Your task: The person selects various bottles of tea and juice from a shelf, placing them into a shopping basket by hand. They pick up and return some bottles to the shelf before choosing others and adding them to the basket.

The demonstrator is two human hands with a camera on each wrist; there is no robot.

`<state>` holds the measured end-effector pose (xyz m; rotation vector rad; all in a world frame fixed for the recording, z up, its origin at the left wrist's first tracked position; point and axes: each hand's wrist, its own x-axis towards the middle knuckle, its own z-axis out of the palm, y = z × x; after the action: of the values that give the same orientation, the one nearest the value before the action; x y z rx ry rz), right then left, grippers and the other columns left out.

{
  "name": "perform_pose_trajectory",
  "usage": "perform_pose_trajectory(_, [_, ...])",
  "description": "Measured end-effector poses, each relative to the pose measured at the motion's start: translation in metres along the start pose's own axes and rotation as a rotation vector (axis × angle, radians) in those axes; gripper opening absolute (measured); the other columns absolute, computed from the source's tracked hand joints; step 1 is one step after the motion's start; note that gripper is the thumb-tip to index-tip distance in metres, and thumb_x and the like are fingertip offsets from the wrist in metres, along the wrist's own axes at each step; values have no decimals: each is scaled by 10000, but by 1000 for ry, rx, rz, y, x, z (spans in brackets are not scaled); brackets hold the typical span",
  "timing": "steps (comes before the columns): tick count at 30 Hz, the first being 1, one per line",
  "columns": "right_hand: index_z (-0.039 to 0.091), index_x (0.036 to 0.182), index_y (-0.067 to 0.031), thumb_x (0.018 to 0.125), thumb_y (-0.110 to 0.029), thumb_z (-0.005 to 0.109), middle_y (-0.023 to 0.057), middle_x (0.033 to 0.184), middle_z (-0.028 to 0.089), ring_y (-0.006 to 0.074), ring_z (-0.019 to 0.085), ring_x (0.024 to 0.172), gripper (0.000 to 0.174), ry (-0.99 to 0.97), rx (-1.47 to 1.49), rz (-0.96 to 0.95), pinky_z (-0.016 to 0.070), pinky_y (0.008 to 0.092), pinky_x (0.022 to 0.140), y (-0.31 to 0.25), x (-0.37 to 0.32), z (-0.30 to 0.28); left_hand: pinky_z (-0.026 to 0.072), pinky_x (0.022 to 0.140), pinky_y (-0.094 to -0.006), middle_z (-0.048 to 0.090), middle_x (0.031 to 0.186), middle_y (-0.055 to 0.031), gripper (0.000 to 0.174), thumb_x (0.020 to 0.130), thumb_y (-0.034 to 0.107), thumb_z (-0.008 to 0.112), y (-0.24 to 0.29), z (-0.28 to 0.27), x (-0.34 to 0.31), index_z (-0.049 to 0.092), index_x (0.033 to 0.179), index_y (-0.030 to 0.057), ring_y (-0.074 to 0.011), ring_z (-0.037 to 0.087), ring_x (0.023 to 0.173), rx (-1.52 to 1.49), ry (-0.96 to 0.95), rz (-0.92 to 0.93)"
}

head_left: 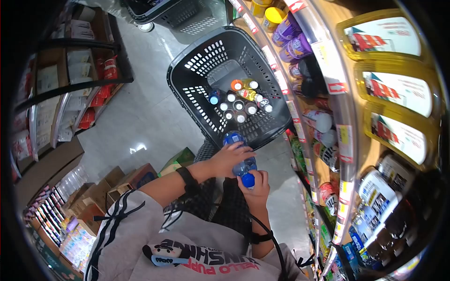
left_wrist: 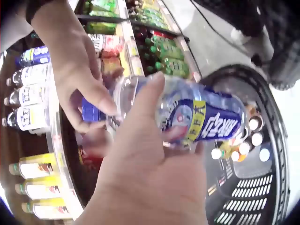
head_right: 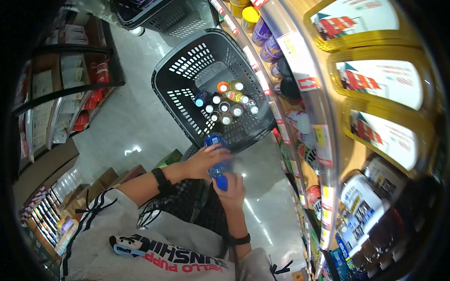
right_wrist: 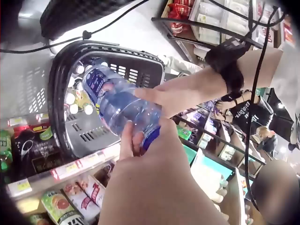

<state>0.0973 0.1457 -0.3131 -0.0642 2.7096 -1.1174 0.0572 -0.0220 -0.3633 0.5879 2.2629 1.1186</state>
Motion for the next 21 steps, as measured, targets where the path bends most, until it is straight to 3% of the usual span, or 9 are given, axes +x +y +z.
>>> perform_pose_trajectory(3, [516, 940, -81, 631, -159, 781, 117, 848, 517, 320, 558, 767, 414, 52, 19, 57, 472, 391, 651, 11, 31, 36, 386, 919, -523, 390, 1313, -153, 985, 427, 163, 826, -57, -39, 16, 396, 1314, 149, -378, 393, 1195, 62, 55, -114])
perform_pose_trajectory(5, [533, 950, -88, 639, -190, 760, 108, 890, 541, 320, 573, 796, 398, 45, 24, 117, 485, 414, 656, 28, 48, 56, 387, 914, -534, 362, 1319, -195, 994, 422, 155, 837, -117, -54, 14, 396, 1313, 135, -399, 388, 1184, 396, 277, -466])
perform_pose_trajectory(7, [523, 947, -86, 636, -180, 752, 106, 890, 540, 322, 569, 803, 398, 46, 49, 145, 483, 422, 658, 47, 62, 76, 322, 1018, -484, 251, 1408, -217, 1128, 473, 225, 871, -164, -79, 7, 229, 1397, 142, -413, 318, 1264, 540, 488, -869])
perform_pose_trajectory(11, [492, 927, -101, 625, -203, 729, 103, 891, 542, 341, 578, 776, 398, -43, -87, 234, 480, 432, 639, 70, 80, 92, 315, 1028, -473, 234, 1415, -219, 1190, 516, 257, 876, -255, -97, -4, 117, 1423, 125, -399, 322, 1265, 168, 797, -1489])
perform_pose_trajectory(12, [480, 921, -108, 618, -218, 726, 104, 888, 546, 351, 582, 764, 406, -84, -122, 273, 479, 433, 628, 79, 80, 93, 430, 923, -476, 322, 1356, -188, 1121, 565, 216, 856, -313, -73, -25, 109, 1396, 125, -356, 425, 1186, 2, 901, -1399])
perform_pose_trajectory(15, [467, 909, -105, 611, -220, 732, 107, 882, 547, 354, 581, 762, 416, -186, -183, 334, 478, 431, 631, 84, 81, 90, 525, 748, -451, 408, 1257, -165, 1000, 629, 121, 803, -292, -73, -20, 110, 1350, 162, -318, 533, 1042, -458, 672, -1433])
perform_pose_trajectory(16, [463, 904, -104, 609, -222, 733, 108, 881, 548, 353, 582, 763, 417, -199, -184, 341, 478, 430, 634, 87, 81, 91, 542, 625, -422, 468, 1160, -153, 889, 678, 34, 739, -307, -55, -25, 124, 1300, 190, -297, 588, 907, -456, 836, -1334])
perform_pose_trajectory(19, [456, 894, -101, 604, -225, 737, 110, 879, 550, 347, 584, 773, 422, -249, -177, 372, 478, 427, 649, 90, 63, 96, 532, 609, -385, 506, 1164, -188, 1105, 674, 32, 739, -281, -68, -24, -80, 1404, 160, -289, 605, 857, -674, 678, -1418])
perform_pose_trajectory(21, [455, 897, -99, 603, -226, 738, 112, 882, 553, 342, 586, 786, 428, -243, -161, 373, 477, 425, 663, 91, 62, 100, 530, 588, -388, 502, 1181, -189, 1116, 692, 35, 728, -277, -62, -25, -118, 1406, 182, -291, 602, 867, -653, 667, -1456])
